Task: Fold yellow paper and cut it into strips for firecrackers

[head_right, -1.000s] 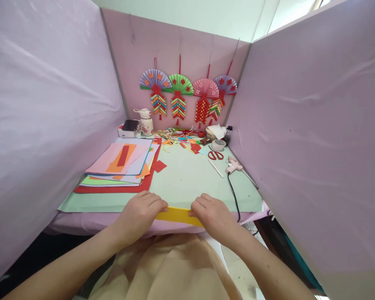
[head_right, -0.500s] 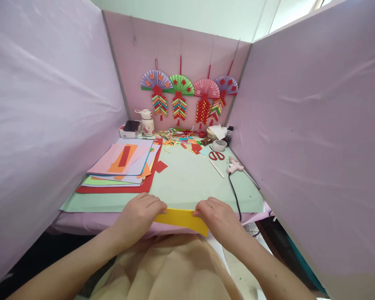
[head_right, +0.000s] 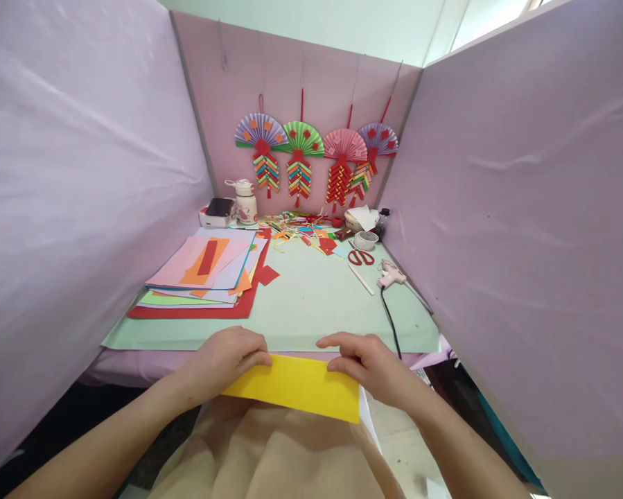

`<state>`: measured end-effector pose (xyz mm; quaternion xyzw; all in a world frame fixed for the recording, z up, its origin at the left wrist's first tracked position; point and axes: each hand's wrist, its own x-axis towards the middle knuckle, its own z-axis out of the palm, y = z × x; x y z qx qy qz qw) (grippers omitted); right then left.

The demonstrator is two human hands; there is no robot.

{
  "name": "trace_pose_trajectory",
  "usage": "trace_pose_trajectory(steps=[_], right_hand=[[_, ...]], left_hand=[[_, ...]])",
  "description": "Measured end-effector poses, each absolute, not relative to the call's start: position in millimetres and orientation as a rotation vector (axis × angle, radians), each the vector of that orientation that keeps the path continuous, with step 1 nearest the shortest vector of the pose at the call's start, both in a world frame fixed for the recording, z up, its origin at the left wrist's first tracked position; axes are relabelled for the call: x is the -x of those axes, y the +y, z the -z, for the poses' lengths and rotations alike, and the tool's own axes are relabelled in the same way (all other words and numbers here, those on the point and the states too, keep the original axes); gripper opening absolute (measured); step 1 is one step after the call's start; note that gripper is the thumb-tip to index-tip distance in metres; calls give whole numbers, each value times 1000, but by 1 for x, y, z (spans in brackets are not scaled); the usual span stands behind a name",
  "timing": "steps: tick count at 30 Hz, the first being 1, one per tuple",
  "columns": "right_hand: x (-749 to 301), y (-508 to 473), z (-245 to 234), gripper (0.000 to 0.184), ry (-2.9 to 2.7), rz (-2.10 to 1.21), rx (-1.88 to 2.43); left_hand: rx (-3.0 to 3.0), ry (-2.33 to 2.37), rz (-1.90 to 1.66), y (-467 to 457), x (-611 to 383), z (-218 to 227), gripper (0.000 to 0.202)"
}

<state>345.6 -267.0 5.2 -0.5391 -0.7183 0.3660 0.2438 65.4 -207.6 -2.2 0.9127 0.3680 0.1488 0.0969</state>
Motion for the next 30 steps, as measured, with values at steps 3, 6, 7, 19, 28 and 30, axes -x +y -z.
trace_pose_trajectory(steps=[3,6,7,19,28,30], right_hand=[[-349,-262,-2,30,-1852,-1175,1417],[-351,-257,-3,35,-1749,-1307,1362],[-352,-255,-3,36,-1723,-1341,1354],[-362,-247,5,38,-1690,-1368,1347],[-366,-246,12,39,-1710,-1373,1312],[-366,-243,16,42,-1708,-1344,1313]], left_hand=[[-2642,1135,-389,-205,-61,1,39],[-2532,1144,-370,-202,-59,0,44],[-2478,1124,-365,-201,-59,-1,41],[-2162,1049,-282,-192,-41,2,19],[-2090,1228,-274,-188,-37,5,21],[-2107,1253,-289,-190,-37,6,21]])
